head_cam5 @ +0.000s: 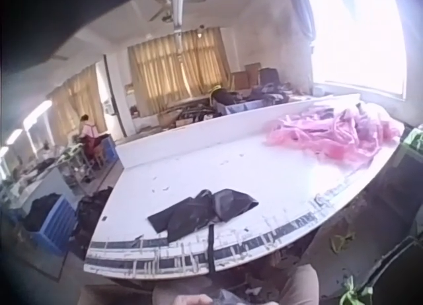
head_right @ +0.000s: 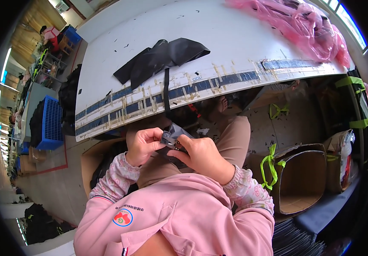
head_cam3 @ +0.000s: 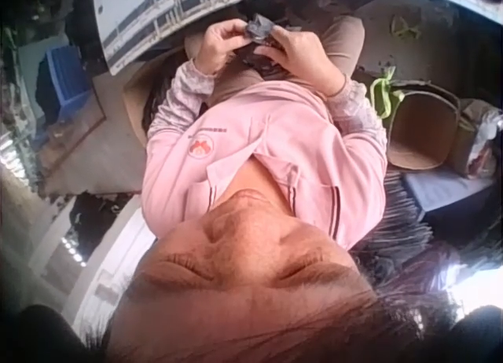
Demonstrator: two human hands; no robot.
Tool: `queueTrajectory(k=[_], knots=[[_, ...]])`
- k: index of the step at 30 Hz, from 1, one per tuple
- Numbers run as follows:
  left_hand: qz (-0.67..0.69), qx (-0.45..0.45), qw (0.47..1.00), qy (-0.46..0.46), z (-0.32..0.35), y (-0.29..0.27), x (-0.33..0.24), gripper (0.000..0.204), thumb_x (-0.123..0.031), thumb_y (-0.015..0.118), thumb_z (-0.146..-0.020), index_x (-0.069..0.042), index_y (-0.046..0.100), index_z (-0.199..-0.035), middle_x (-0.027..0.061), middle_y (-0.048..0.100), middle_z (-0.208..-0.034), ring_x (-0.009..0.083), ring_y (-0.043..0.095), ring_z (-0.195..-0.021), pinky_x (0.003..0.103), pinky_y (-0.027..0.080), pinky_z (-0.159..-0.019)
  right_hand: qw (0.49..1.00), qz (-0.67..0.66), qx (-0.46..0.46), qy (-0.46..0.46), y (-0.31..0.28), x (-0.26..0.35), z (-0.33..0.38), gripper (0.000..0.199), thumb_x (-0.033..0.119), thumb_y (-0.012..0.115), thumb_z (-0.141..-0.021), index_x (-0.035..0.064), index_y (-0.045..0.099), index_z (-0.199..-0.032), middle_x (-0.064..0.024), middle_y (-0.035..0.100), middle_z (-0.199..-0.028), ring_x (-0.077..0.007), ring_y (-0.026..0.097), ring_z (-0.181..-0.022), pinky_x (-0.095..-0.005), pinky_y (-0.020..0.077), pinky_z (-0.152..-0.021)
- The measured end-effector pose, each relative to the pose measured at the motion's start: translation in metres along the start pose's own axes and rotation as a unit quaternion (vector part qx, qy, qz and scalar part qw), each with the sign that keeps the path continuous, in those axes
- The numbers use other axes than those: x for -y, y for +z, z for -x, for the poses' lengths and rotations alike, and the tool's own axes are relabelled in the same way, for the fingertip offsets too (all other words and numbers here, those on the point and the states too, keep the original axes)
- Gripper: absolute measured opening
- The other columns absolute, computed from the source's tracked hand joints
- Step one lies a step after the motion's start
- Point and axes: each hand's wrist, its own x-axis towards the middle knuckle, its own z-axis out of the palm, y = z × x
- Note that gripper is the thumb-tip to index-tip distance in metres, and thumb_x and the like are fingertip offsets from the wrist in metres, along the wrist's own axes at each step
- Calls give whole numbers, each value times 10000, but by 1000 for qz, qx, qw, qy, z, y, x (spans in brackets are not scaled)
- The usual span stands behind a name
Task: Trimming excess material or loose threads from black fabric pieces using small snippers.
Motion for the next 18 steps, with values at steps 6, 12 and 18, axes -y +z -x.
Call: queueTrajectory(k=[6, 12, 18], knots=[[-10, 4, 1000, 2, 2, 1, 2, 115, 20, 634, -856, 20, 629, -970, 6, 617, -920, 70, 574, -866, 223, 471, -816, 996, -62, 54, 42, -5, -4, 2, 356, 340, 695, -835, 16, 549, -814, -164, 597, -638, -361, 601, -588, -412, 459, -509], [-12, 4, 1000, -14, 3, 1, 4, 112, 21, 634, -855, 20, 627, -967, 6, 616, -933, 67, 569, -864, 224, 470, -813, 999, -36, 31, 16, -1, -7, 3, 357, 346, 682, -845, 21, 539, -802, -151, 607, -644, -347, 603, -581, -401, 457, -504], [-28, -14, 1000, -2, 4, 6, 3, 119, 40, 625, -841, 23, 628, -959, 9, 608, -919, 68, 566, -864, 226, 470, -810, 998, 49, -12, -34, 1, -4, 2, 320, 314, 694, -832, 41, 534, -781, -133, 569, -586, -327, 578, -513, -390, 445, -468]])
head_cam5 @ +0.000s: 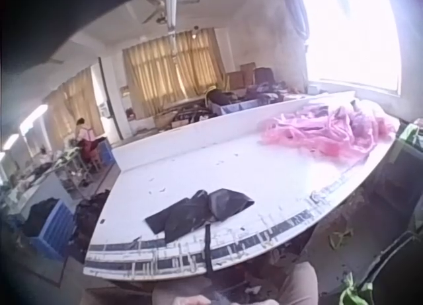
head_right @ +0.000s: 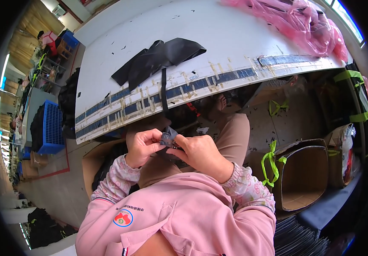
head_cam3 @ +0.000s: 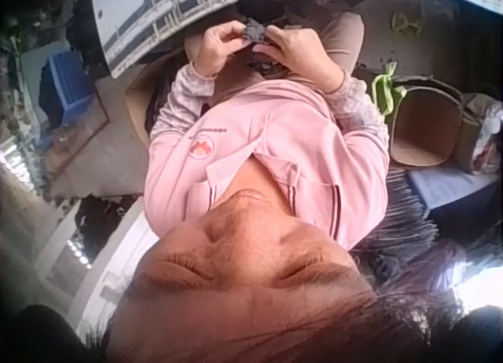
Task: Trimming excess material or loose threads from black fabric pieces using small snippers.
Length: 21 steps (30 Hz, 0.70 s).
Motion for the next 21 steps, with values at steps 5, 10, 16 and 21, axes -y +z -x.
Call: queueTrajectory(k=[5, 10, 16, 21], knots=[[-40, -21, 999, -3, 2, -4, 3, 104, 45, 631, -831, 24, 631, -932, 9, 596, -922, 71, 562, -859, 221, 461, -799, 999, 32, 17, 7, 0, -2, 3, 317, 322, 669, -851, 46, 531, -778, -124, 573, -586, -315, 585, -520, -384, 446, -467], [-194, -72, 974, 97, 18, -25, -2, 99, 35, 647, -799, 37, 619, -894, 63, 600, -911, 142, 587, -857, 242, 464, -781, 999, -26, -7, 23, 5, -12, 4, 312, 298, 676, -856, 30, 522, -815, -142, 582, -610, -342, 583, -546, -398, 444, -482], [-579, -197, 790, 22, 120, -159, 45, 79, -11, 638, -713, 0, 578, -763, 144, 595, -854, 324, 604, -835, 370, 495, -751, 994, -26, -38, 102, 35, -78, -2, 286, 260, 631, -895, 7, 504, -931, -194, 594, -677, -406, 594, -673, -443, 459, -572], [-602, -20, 646, -470, 286, -255, 195, 177, -252, 724, -638, -123, 756, -755, 176, 687, -844, 324, 663, -751, 412, 538, -722, 988, -5, -36, 149, 54, -113, -69, 364, 349, 676, -834, 32, 574, -980, -193, 655, -816, -392, 627, -789, -458, 490, -671]])
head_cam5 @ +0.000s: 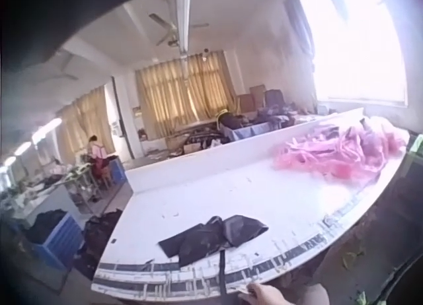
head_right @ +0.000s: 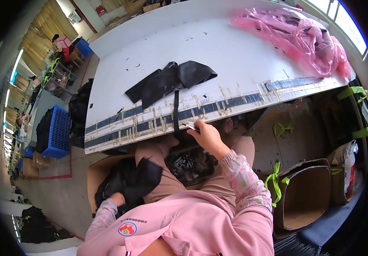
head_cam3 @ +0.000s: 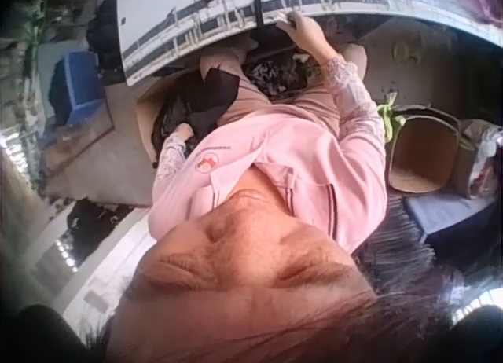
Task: Trimming excess material or loose threads from black fabric pieces using small snippers.
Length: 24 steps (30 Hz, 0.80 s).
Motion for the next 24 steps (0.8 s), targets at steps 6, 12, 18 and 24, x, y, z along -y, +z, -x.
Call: queueTrajectory(k=[6, 12, 18, 24], knots=[[19, 115, 988, -102, 18, 59, 16, 729, -539, 758, -665, -9, 640, -1152, 225, 598, -1208, 357, 573, -1126, 396, 442, -981, 997, 73, -26, -8, 35, 11, -116, 329, 289, 652, -851, 117, 549, -1112, -195, 667, -833, -387, 642, -829, -473, 491, -706], [179, -291, 939, 36, 49, -71, -64, 351, -345, 699, -807, -60, 678, -1009, 142, 666, -1003, 295, 647, -956, 392, 514, -854, 972, 229, -39, -38, 52, -2, -191, 297, 130, 538, -837, 82, 559, -1129, -171, 671, -764, -354, 667, -734, -457, 522, -635], [573, -73, 757, 305, 25, -155, -206, 263, -173, 597, -939, 15, 625, -1120, 68, 660, -977, 133, 636, -873, 250, 506, -807, 965, 240, -75, -78, 56, -18, -183, 129, 157, 537, -840, 70, 623, -801, -155, 667, -714, -332, 676, -696, -441, 535, -609], [784, -58, 522, 331, 20, -220, -323, 417, -291, 506, -984, -11, 468, -1291, 100, 589, -1168, 187, 623, -949, 323, 502, -837, 997, 33, -33, -65, 46, 39, -70, 206, 251, 660, -794, 61, 630, -870, -169, 659, -744, -377, 647, -722, -465, 517, -637]])
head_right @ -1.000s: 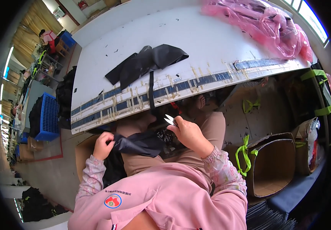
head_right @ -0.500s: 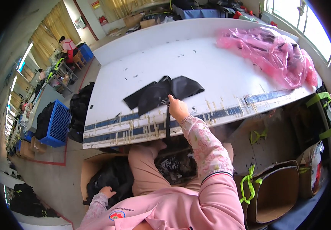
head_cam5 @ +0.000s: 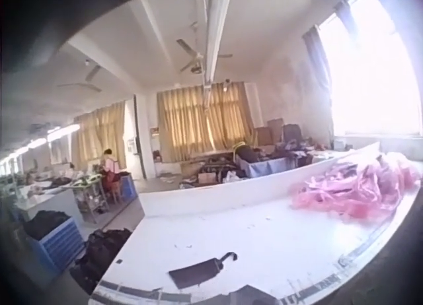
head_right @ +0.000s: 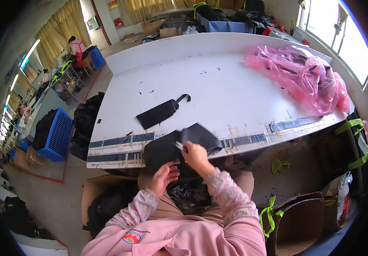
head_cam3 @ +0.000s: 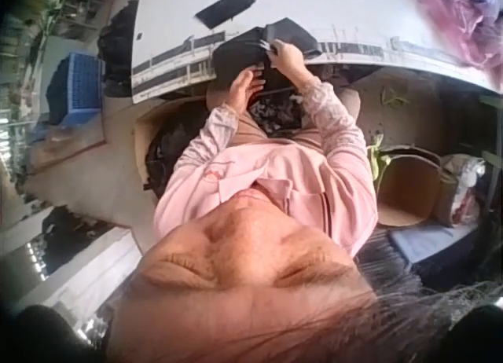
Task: Trimming excess material or loose threads from black fabric pieces using small snippers.
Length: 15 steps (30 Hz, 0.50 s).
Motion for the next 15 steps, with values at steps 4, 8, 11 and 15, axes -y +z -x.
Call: queueTrajectory(k=[4, 8, 11, 15], knots=[[3, 11, 999, 37, -9, 8, 14, 263, -229, 549, -967, -21, 618, -1114, 43, 650, -1014, 129, 619, -887, 284, 489, -821, 987, -150, 18, 44, -9, 28, 79, 193, 174, 697, -800, 16, 619, -878, -176, 644, -734, -343, 639, -671, -393, 497, -596], [-106, -5, 986, 132, 12, 31, -17, 184, -152, 582, -951, -11, 668, -1030, -11, 652, -985, 70, 576, -882, 237, 475, -809, 943, -320, 60, 68, -50, 54, 114, 125, 87, 686, -844, 5, 645, -930, -79, 652, -739, -146, 609, -648, -287, 475, -584], [-135, 94, 982, 94, 29, 18, -52, 191, -84, 589, -928, 2, 646, -1088, 24, 655, -1062, 111, 592, -976, 266, 455, -901, 963, -263, -56, 17, -83, 51, 105, 176, 70, 677, -860, 18, 634, -1023, -32, 674, -870, -81, 582, -743, -236, 464, -632], [-116, 241, 963, 41, 40, 18, -82, 232, -41, 643, -873, 22, 623, -1096, 51, 665, -1029, 140, 609, -971, 294, 472, -884, 960, -256, -96, -65, -91, 38, 80, 400, 120, 654, -891, 54, 511, -1258, -50, 673, -1008, -56, 535, -642, -191, 421, -553]])
